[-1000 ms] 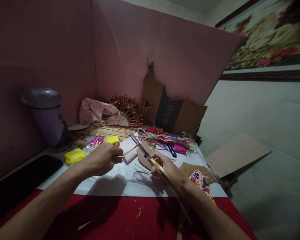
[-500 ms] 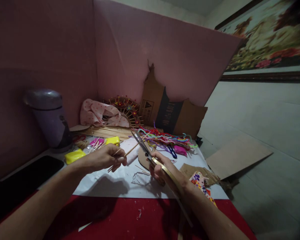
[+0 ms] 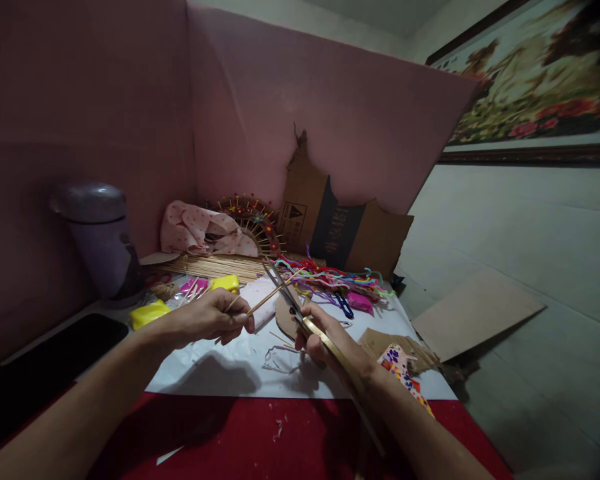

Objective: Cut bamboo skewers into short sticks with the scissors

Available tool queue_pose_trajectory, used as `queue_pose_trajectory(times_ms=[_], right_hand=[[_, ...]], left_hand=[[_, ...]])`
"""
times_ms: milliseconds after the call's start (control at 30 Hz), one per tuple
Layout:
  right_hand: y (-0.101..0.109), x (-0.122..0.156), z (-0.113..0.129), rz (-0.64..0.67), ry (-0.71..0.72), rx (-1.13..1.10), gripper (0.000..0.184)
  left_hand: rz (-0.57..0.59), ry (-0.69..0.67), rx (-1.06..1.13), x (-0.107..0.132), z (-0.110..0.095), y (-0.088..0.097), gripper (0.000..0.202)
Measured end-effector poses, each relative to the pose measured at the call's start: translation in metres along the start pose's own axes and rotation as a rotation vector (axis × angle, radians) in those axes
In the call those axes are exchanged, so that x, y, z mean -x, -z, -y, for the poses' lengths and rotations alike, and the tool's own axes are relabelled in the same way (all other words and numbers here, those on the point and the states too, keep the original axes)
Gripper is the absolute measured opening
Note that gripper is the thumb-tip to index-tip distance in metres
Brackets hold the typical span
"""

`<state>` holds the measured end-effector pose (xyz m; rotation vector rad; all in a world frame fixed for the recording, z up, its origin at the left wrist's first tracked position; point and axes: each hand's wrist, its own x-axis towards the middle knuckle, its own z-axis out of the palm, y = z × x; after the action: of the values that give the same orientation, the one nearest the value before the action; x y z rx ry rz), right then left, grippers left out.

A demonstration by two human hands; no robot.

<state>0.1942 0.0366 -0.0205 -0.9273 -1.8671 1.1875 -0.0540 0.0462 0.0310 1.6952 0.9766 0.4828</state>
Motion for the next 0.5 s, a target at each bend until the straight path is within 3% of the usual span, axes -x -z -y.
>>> queue_pose_trajectory(times_ms=[300, 500], right_hand=[[-0.0003, 0.0006, 0.0001, -0.029, 0.059, 0.011, 0.055], [0.0009, 0.0018, 0.0029, -0.046, 0.069, 0.076, 0.054]], left_hand=[[-0.048, -0.031, -0.075, -0.0021, 0.0044, 0.0026, 0.024], [-0.054, 0.025, -0.022, -0.0002, -0.0004, 0.0017, 0.023]])
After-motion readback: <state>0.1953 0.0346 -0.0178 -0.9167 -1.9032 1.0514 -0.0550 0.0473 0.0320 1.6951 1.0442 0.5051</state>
